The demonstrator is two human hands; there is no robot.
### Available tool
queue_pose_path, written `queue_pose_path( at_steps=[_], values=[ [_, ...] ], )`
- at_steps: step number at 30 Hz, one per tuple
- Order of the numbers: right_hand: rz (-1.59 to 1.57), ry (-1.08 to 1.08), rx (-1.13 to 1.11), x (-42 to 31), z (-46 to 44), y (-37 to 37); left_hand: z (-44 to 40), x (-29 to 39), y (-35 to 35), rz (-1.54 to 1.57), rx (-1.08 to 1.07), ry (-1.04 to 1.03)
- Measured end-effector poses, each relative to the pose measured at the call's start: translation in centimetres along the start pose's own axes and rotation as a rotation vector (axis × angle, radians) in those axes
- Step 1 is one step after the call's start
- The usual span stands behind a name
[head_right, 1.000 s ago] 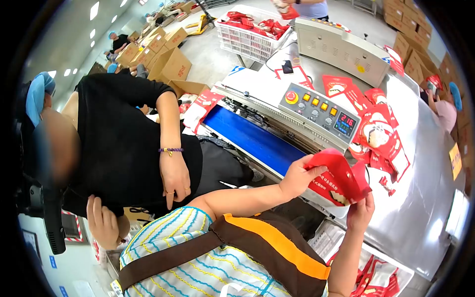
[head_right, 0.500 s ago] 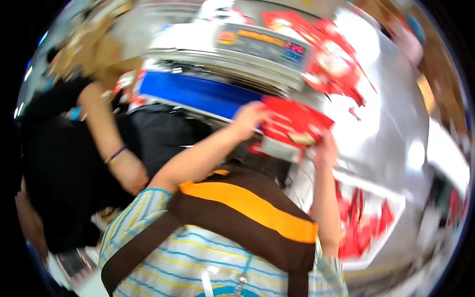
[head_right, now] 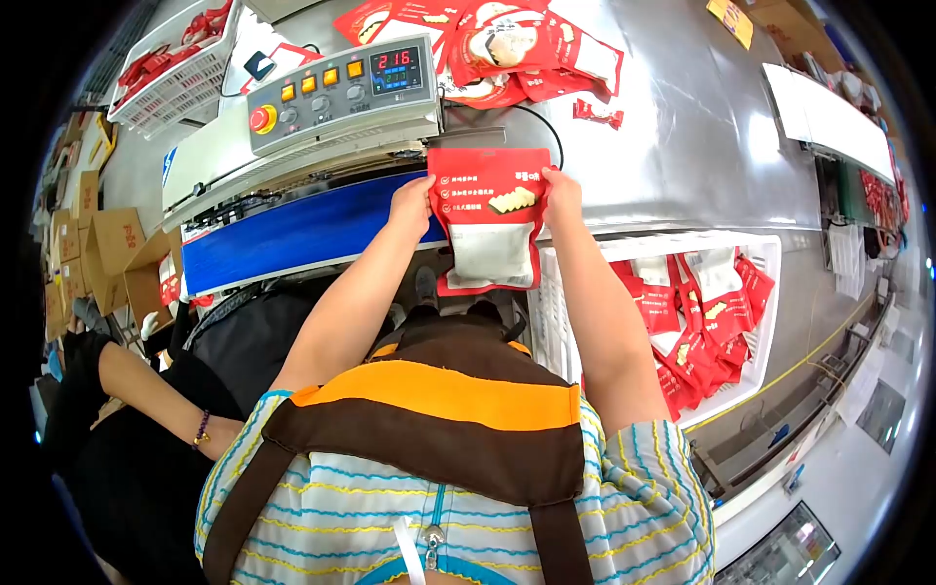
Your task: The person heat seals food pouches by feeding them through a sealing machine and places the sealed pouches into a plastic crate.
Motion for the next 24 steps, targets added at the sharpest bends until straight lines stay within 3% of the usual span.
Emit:
queue_pose_path(
  at_steps=[5,9,20,24],
  values=[
    [0.255,0.121,0.019,-0.6,-5.6,-1.1,-1.3,0.2,-1.2,0.110,0.108,0.043],
    [0.302,0.006,0.160,-1.2,-4.5,-3.0,-3.6,-0.2,-0.3,0.189,0.096,0.080],
    [0.193,-0.115,0.015,5.5,-7.2,-6.8,-6.5,2.5,4.1,0.201,0.112,-0.050],
    [0.338,-0.029,0.079,5.0,-2.0,-9.3,-5.5,5.0,6.7,0.285,0.126,-0.018]
  ],
)
Point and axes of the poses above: each hand's wrist, its own z-axis away from the middle knuckle, its own y-axis out of the back of the hand, x = y × z, the point moved 10 cm from there along -z, towards the middle knuckle, and after that the axes turned 13 degrees about x, right-handed, at the moved point
